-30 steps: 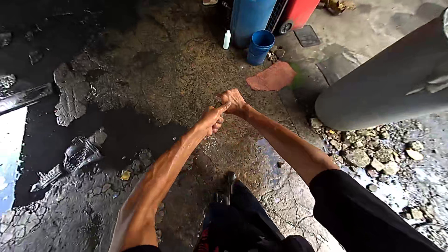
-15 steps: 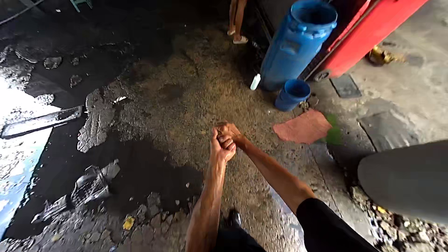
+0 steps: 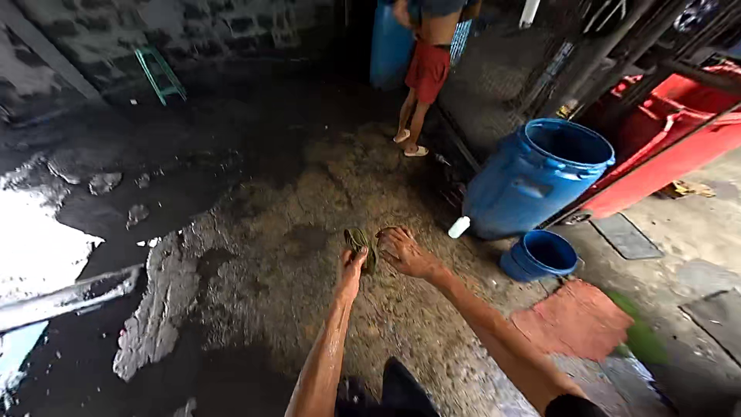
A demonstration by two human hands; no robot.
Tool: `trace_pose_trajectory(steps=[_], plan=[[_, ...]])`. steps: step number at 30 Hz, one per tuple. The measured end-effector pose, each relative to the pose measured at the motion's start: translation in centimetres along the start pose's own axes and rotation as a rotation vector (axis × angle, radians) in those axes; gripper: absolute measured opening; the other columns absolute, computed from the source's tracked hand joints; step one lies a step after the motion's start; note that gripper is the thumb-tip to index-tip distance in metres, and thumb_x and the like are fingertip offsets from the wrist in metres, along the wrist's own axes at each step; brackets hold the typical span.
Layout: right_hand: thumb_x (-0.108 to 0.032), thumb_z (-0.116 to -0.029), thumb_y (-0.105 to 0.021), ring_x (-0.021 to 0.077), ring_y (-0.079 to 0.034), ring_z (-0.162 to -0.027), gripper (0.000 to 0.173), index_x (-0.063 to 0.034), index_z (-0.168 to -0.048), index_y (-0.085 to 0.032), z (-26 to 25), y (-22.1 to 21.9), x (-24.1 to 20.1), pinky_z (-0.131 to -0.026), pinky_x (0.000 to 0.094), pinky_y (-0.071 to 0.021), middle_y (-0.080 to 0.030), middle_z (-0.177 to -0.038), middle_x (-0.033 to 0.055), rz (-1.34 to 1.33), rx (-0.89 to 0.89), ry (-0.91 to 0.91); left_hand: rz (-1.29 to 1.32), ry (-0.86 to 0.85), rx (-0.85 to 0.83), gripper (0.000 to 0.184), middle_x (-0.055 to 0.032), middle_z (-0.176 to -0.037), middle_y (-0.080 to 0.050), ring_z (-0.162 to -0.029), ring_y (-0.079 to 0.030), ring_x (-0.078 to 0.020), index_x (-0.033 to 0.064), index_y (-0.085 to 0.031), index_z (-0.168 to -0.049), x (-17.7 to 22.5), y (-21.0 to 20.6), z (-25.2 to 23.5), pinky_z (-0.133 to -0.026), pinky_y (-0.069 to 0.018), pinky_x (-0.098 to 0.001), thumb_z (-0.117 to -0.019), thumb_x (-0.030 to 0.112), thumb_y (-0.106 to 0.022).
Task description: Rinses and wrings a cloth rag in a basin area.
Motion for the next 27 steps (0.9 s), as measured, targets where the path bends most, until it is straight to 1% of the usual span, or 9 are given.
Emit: trace_pose_trajectory(steps=[2, 6, 9, 12, 16, 18, 21, 25, 27], plan=[[-0.033, -0.1008, -0.057, 0.0314, -0.055, -0.136, 0.039, -0.004, -0.124, -0.069, -6.9, 0.9, 1.9, -0.123, 0.0591, -0.0268, -0.065, -0.136, 0.0128, -0.091, 0.141, -0.023, -0.01, -0.092, -0.006, 0.03, -0.0176, -0.116, -0.068, -0.108, -0.066, -0.0184, -0.0096, -0.061, -0.12, 1.8, 0.8, -7.2, -0.099, -0.0549, -0.0367, -0.095, 0.006, -0.064], [-0.033, -0.1032, -0.056, 0.0335, -0.056, -0.133, 0.047, 0.0017, -0.134, -0.062, -18.9, -0.4, 8.0, -0.12, 0.0498, -0.0364, -0.064, -0.137, 0.0194, -0.264, 0.191, -0.122, -0.028, -0.158, 0.055, 0.055, -0.0205, -0.122, -0.066, -0.109, -0.067, -0.0209, -0.0106, -0.048, -0.138, 3.4, 2.8, -20.7, -0.096, -0.0579, -0.0379, -0.0877, 0.0, -0.07], [-0.034, -0.1052, -0.055, 0.0337, -0.061, -0.128, 0.047, 0.0033, -0.133, -0.063, -27.0, -1.4, 14.3, -0.114, 0.0456, -0.0449, -0.066, -0.133, 0.0222, -0.318, 0.186, -0.161, -0.077, -0.067, 0.158, 0.038, -0.0186, -0.116, -0.069, -0.102, -0.069, -0.0211, -0.0077, -0.059, -0.128, 1.7, 3.9, -30.7, -0.086, -0.0609, -0.0398, -0.0944, 0.007, -0.07], [-0.027, -0.1055, -0.054, 0.0317, -0.065, -0.122, 0.04, 0.0048, -0.126, -0.066, -36.2, -0.7, 21.6, -0.111, 0.0438, -0.0482, -0.069, -0.126, 0.0227, -0.363, 0.259, -0.152, -0.039, -0.009, 0.202, 0.024, -0.0138, -0.104, -0.069, -0.09, -0.069, -0.0183, -0.0065, -0.063, -0.118, 1.9, 3.0, -41.1, -0.077, -0.0608, -0.0389, -0.1018, 0.011, -0.06], [-0.03, -0.102, -0.06, 0.0306, -0.061, -0.126, 0.043, 0.0041, -0.127, -0.065, -47.4, -0.7, 27.5, -0.111, 0.0417, -0.048, -0.062, -0.135, 0.0235, -0.454, 0.337, -0.168, 0.077, -0.056, 0.323, 0.014, -0.01, -0.091, -0.07, -0.08, -0.07, -0.0166, -0.005, -0.064, -0.108, 3.8, 3.5, -53.3, -0.071, -0.0616, -0.037, -0.0967, 0.004, -0.063], [-0.034, -0.0993, -0.064, 0.0338, -0.059, -0.128, 0.05, 0.0048, -0.131, -0.062, -53.0, -0.9, 29.8, -0.113, 0.0449, -0.0458, -0.061, -0.135, 0.0245, -0.476, 0.352, -0.171, 0.078, -0.108, 0.359, 0.02, -0.01, -0.093, -0.067, -0.084, -0.066, -0.0165, -0.004, -0.061, -0.112, 4.8, 4.1, -59.3, -0.075, -0.0592, -0.0359, -0.0938, 0.003, -0.066], [-0.036, -0.1017, -0.061, 0.0345, -0.061, -0.124, 0.05, 0.0031, -0.133, -0.06, -61.2, -0.2, 34.6, -0.111, 0.0472, -0.0469, -0.066, -0.127, 0.0237, -0.448, 0.297, -0.254, -0.006, -0.146, 0.312, 0.024, -0.0081, -0.091, -0.065, -0.08, -0.066, -0.0143, -0.0021, -0.06, -0.115, 5.5, 5.4, -69.0, -0.068, -0.0593, -0.0318, -0.0934, 0.005, -0.067], [-0.025, -0.1062, -0.053, 0.0319, -0.069, -0.113, 0.038, 0.0043, -0.127, -0.066, -71.2, 3.0, 41.6, -0.104, 0.0479, -0.0538, -0.071, -0.119, 0.0215, -0.235, 0.226, -0.319, -0.254, -0.031, 0.061, 0.031, -0.0164, -0.107, -0.07, -0.094, -0.069, -0.0188, -0.0084, -0.064, -0.122, 5.5, 7.8, -82.0, -0.084, -0.0602, -0.0394, -0.1012, 0.014, -0.062], [-0.029, -0.1056, -0.055, 0.0283, -0.072, -0.106, 0.034, -0.0024, -0.121, -0.07, -76.2, 2.6, 46.0, -0.099, 0.0487, -0.0573, -0.073, -0.113, 0.0158, -0.121, 0.224, -0.338, -0.257, -0.001, -0.033, 0.026, -0.0138, -0.102, -0.072, -0.091, -0.07, -0.0187, -0.0063, -0.068, -0.113, 4.8, 9.6, -89.3, -0.082, -0.061, -0.0391, -0.0977, 0.014, -0.066]])
Point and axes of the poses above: each hand's wrist, its own z-axis away from the middle knuckle, its own y-axis out of the back of the hand, x = y × z, the point moved 7 cm from there along -z, towards the middle knuckle
